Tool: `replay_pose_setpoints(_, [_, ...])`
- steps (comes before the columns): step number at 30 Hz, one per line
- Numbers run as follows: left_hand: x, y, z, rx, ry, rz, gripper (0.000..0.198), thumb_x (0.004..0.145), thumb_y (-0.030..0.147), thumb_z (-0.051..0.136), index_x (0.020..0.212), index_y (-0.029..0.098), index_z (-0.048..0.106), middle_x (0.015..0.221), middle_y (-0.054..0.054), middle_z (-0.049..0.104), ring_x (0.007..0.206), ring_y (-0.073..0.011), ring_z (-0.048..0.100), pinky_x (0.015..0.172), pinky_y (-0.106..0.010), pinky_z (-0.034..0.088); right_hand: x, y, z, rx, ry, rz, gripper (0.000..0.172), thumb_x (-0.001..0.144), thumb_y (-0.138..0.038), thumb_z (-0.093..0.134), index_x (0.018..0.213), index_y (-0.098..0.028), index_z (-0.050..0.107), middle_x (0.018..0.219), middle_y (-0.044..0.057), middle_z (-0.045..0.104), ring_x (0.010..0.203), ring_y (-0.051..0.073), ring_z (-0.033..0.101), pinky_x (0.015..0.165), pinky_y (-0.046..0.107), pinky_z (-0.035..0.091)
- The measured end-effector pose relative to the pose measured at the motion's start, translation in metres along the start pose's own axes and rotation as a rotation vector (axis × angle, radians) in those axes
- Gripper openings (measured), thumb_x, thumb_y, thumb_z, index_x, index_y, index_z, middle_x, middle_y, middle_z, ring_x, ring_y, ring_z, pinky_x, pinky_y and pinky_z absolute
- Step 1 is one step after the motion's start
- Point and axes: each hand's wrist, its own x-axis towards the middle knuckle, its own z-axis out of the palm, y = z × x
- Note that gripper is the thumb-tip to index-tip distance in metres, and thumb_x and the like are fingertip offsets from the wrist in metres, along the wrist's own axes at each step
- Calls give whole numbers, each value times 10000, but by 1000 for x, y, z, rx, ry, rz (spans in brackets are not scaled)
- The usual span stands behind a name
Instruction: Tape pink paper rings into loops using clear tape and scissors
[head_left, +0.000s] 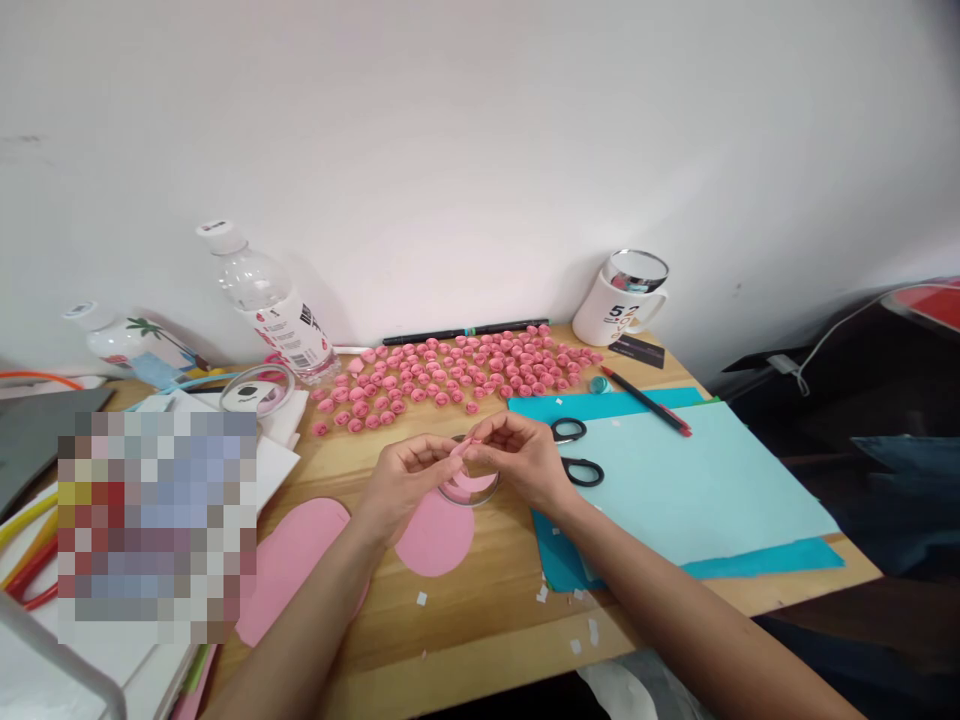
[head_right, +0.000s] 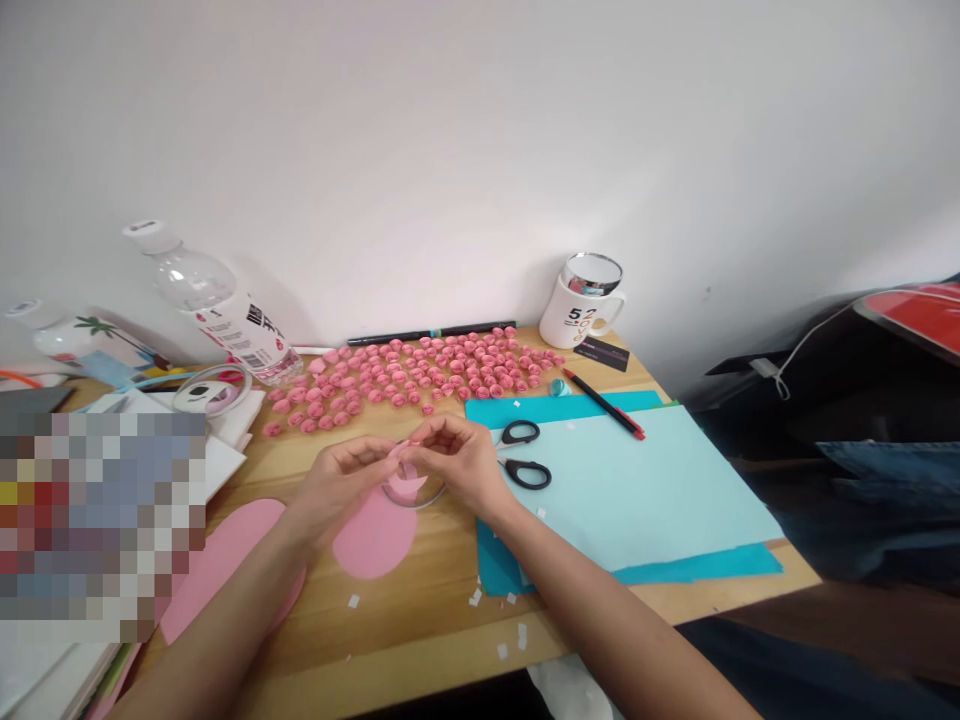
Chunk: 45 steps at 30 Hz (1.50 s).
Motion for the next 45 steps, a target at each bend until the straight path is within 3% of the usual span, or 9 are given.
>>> replay_pose_setpoints(8, [1, 3, 0, 27, 39, 26, 178, 704, 306, 693, 728, 131, 673, 671, -35, 673, 596, -122, 602, 612, -246, 481, 1, 0, -1, -86, -5, -7, 161, 699, -287, 708, 812, -176, 682, 751, 24, 695, 681, 139, 646, 689, 287, 522])
replay_pose_setpoints(20, [-2, 4, 3, 118, 49, 63, 144, 669, 278, 707, 669, 138, 676, 638, -31, 667, 592, -124, 585, 614, -236, 476, 0, 0, 1, -47, -33, -47, 169, 640, -251, 756, 698, -193, 609, 679, -9, 645, 623, 129, 615, 622, 278, 522])
replay_pose_setpoints(26, [-2, 5, 3, 126, 48, 65, 147, 666, 280, 701, 644, 137, 673, 627, -33, 664, 581, -124, 577, 601, -233, 465, -1, -1, 1, -57, -34, -38, 158, 646, -276, 750, 697, -180, 636, 805, 34, 681, 686, 148, 631, 665, 308, 525])
replay_pose_setpoints(36, [-2, 4, 4, 131, 40, 41, 179, 653, 307, 719, 633, 134, 678, 592, -26, 661, 536, -114, 567, 561, -228, 449, -1, -2, 2, -33, -102, -27, 210, 631, -302, 763, 696, -187, 599, 609, -11, 615, 550, 134, 595, 555, 288, 508])
replay_pose_setpoints(45, [-1, 3, 2, 64, 112, 37, 153, 659, 274, 710, 608, 138, 662, 603, -27, 679, 540, -114, 589, 568, -227, 457, -1, -2, 1, -154, -107, -73, 140, 718, -313, 685, 808, -205, 676, 840, 36, 681, 770, 160, 630, 734, 323, 519])
